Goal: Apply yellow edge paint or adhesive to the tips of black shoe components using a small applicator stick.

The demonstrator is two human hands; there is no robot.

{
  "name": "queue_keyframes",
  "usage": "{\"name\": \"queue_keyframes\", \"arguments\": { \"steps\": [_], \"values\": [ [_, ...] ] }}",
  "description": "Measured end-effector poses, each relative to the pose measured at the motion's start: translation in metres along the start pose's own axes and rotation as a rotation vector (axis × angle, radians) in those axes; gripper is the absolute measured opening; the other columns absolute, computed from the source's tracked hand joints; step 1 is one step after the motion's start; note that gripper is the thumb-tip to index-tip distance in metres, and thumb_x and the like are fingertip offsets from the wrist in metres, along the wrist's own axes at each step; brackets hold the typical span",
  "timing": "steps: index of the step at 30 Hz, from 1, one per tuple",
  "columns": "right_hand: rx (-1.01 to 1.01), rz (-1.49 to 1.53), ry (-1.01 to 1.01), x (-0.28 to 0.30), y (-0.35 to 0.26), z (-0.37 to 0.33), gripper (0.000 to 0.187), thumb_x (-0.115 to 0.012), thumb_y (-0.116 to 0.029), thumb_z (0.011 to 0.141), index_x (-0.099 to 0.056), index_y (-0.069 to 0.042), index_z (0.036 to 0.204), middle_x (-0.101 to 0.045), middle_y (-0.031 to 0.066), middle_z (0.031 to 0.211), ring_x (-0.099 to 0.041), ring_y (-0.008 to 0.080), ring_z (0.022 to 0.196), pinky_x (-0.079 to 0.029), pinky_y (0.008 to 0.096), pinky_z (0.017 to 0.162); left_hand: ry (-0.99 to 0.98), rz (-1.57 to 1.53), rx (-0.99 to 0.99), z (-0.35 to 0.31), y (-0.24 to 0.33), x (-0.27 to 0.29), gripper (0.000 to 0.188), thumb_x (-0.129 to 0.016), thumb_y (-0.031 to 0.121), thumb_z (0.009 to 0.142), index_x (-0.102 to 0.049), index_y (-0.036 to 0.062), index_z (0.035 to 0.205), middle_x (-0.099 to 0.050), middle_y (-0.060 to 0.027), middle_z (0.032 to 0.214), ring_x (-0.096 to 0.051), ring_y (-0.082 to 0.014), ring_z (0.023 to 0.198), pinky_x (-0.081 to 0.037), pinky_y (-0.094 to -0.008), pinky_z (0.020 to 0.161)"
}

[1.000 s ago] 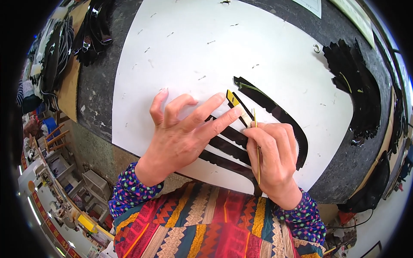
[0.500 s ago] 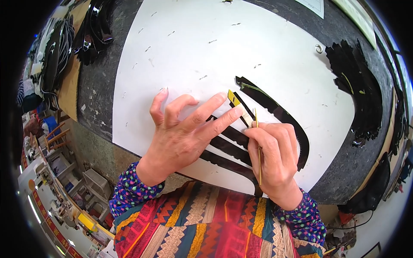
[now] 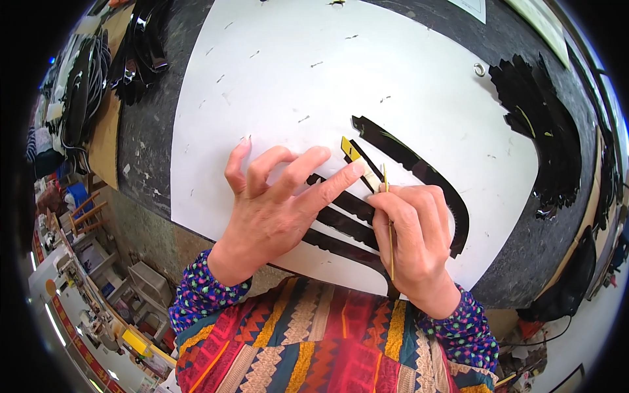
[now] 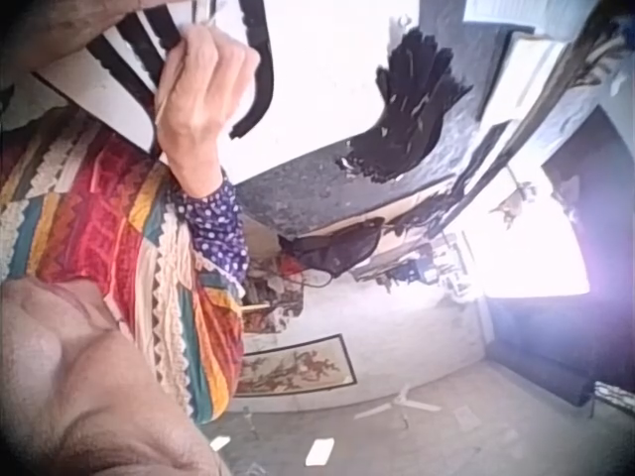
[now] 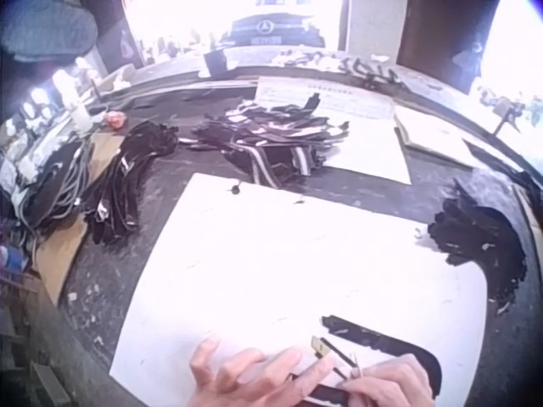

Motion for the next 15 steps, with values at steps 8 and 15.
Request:
{"name": "queue_keyframes", "arguments": {
  "steps": [8, 15],
  "values": [
    [0.005, 0.005, 0.006, 0.0011, 0.002, -0.0017, 0.036, -0.075, 0.016, 0.069, -0.065, 0.002, 0.101, -0.062, 0.0138, 0.089, -0.061, 0.0294, 0.078, -0.05, 0.0356, 0.065, -0.023, 0.021, -0.039, 0.0014, 0.0033, 0.0012, 0.046, -0.056, 0.015, 0.092, -0.065, 0.0315, 0.135, -0.049, 0.0172, 0.142, -0.038, -0.0167, 0.121, -0.016, -0.0499, 0.114],
    [0.004, 0.013, 0.01, 0.0009, 0.003, -0.003, 0.036, -0.075, 0.016, 0.068, -0.065, 0.002, 0.1, -0.062, 0.0142, 0.089, -0.061, 0.0293, 0.077, -0.05, 0.0356, 0.065, -0.067, 0.02, -0.051, 0.0004, 0.005, 0.002, 0.047, -0.054, 0.016, 0.094, -0.063, 0.0305, 0.137, -0.049, 0.0181, 0.147, -0.039, -0.0163, 0.124, -0.014, -0.0495, 0.114]
  ]
}}
Point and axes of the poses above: each hand's wrist, its own z-axis towards the middle knuckle, its own x-axis out of the back of the hand, y = z × x, the point moved 3 cm from there along z, towards the middle knuckle
